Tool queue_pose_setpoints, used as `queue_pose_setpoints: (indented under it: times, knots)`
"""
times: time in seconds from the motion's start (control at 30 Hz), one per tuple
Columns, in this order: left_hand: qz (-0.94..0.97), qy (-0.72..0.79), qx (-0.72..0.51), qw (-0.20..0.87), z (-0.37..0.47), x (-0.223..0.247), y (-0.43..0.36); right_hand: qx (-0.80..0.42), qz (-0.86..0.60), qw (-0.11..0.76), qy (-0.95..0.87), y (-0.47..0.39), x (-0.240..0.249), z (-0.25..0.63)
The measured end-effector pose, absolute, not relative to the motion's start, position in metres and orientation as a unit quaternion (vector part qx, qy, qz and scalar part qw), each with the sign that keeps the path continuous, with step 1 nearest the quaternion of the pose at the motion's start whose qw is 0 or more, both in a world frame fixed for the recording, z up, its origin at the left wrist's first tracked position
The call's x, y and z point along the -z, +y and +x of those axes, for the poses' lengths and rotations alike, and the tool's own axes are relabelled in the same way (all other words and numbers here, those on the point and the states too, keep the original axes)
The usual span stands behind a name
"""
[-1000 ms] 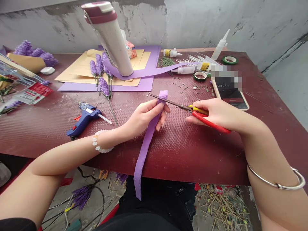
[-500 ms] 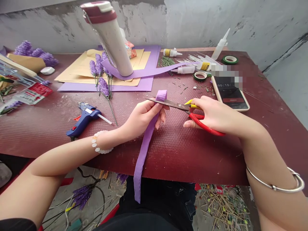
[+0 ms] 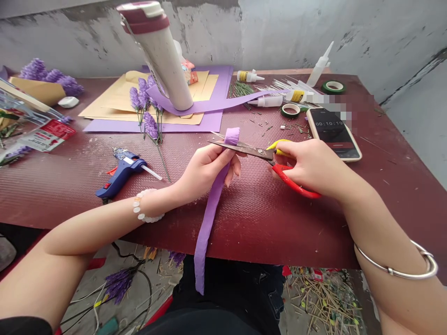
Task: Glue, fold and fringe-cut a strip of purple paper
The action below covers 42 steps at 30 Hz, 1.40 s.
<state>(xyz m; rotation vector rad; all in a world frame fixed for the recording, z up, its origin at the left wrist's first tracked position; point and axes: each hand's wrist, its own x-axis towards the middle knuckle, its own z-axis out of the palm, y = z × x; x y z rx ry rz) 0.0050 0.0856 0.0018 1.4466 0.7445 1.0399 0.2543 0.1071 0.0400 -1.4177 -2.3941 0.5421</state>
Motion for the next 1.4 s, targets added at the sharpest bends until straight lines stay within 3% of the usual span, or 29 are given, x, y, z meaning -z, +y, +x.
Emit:
queue_pose_setpoints:
  times: [0.33,0.63,0.83,1.13,1.4]
  knots:
    - [0.605,0.318,-0.441,0.581,0.006,-0.005,0.084,-0.138,-0.463,0.162,-0.86,0.112,-0.026,0.271]
    - [0.607,0.258,-0.432,0.615,0.003,-0.004,0.082,-0.301,-0.475,0.086,-0.822,0.111,-0.038,0.271]
    - [0.605,0.277,-0.41,0.624,0.001,-0.005,0.08,-0.347,-0.498,0.077,-0.791,0.109,-0.045,0.267]
    - [0.563,0.334,-0.449,0.608,0.007,-0.009,0.083,-0.327,-0.547,0.051,-0.769,0.108,-0.053,0.252]
    - [0.568,0.345,-0.454,0.594,0.007,-0.006,0.086,-0.219,-0.562,0.062,-0.795,0.109,-0.043,0.254]
